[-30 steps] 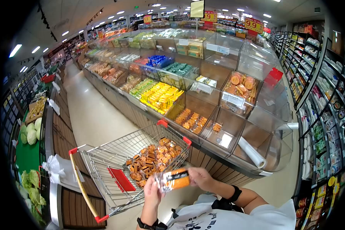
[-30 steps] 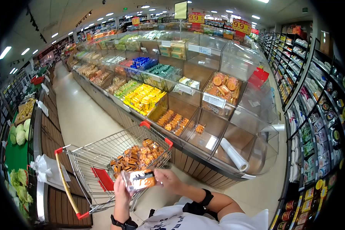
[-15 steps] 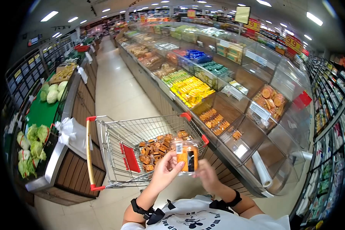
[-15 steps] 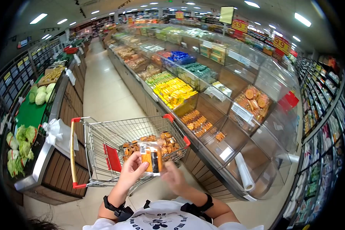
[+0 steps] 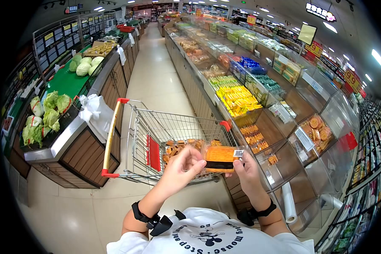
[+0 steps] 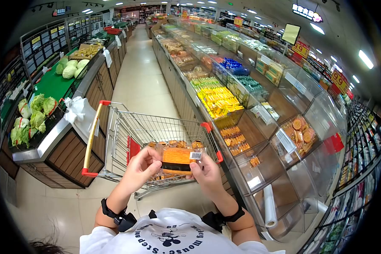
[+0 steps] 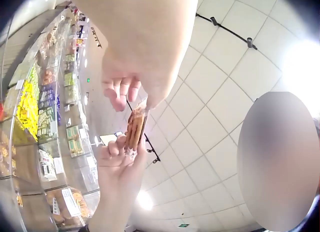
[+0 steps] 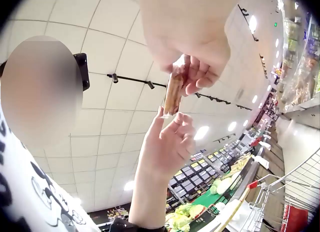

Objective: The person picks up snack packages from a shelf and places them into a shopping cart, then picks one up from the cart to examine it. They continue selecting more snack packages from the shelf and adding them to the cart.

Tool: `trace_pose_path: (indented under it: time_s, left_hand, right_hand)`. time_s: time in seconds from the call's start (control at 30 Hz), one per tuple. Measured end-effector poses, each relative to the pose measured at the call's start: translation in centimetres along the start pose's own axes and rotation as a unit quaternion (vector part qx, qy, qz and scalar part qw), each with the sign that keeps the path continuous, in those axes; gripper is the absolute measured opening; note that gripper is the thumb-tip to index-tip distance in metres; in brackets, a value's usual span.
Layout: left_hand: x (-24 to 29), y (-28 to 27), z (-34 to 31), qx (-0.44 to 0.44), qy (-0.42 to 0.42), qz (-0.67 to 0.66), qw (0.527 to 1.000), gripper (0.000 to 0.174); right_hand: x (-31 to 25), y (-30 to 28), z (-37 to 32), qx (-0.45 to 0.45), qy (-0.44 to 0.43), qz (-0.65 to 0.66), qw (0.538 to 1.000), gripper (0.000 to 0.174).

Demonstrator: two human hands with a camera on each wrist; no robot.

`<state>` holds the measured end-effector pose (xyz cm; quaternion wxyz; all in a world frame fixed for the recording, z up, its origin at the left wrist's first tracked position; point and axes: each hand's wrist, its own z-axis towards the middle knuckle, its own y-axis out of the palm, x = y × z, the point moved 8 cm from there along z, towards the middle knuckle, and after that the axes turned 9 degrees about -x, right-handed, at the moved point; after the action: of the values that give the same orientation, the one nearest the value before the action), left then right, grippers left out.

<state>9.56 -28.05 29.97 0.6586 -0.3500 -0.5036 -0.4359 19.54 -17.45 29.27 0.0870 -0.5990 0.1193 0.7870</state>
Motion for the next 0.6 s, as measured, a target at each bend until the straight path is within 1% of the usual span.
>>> trace_pose_path:
  time_s: [0.1, 0.2, 0.3, 0.33, 0.4, 0.5, 0.57, 0.6]
  left_hand:
    - [0.6, -1.3, -1.0, 0.043, 0.031, 0.066, 0.996, 0.011]
    - [0.8, -2.3, -1.8, 0.065, 0.074, 0.075, 0.992, 0.01]
    - [1.2, -2.6, -2.7, 0.091, 0.069, 0.052, 0.992, 0.008]
    - [0.7, -2.9, -2.9, 0.08, 0.08, 0.055, 0.992, 0.007]
    - [0.9, -3.1, -3.1, 0.086, 0.101, 0.019, 0.991, 0.007]
    - [0.3, -3.5, -3.1, 0.085, 0.112, -0.014, 0.99, 0.006]
    - [-0.1, -3.8, -2.8, 0.083, 0.119, -0.025, 0.989, 0.006]
    - [-0.7, -4.0, -2.4, 0.081, 0.093, -0.026, 0.992, 0.006]
  right_hand:
    - [0.3, 1.4, 0.9, -0.026, -0.011, 0.008, 1.0, 0.027]
    - [1.1, 2.3, 1.5, -0.063, -0.021, 0.013, 0.998, 0.031]
    - [1.7, 3.0, 2.0, -0.065, -0.002, 0.055, 0.996, 0.033]
    - [1.9, 3.2, 2.2, -0.076, -0.008, 0.065, 0.995, 0.033]
    - [2.4, 3.6, 2.5, -0.096, -0.019, 0.084, 0.992, 0.034]
    - [2.5, 4.0, 2.9, -0.099, -0.023, 0.089, 0.991, 0.034]
    - [2.5, 3.9, 3.1, -0.086, -0.02, 0.094, 0.992, 0.03]
    - [2.6, 3.8, 3.2, -0.079, -0.019, 0.096, 0.992, 0.029]
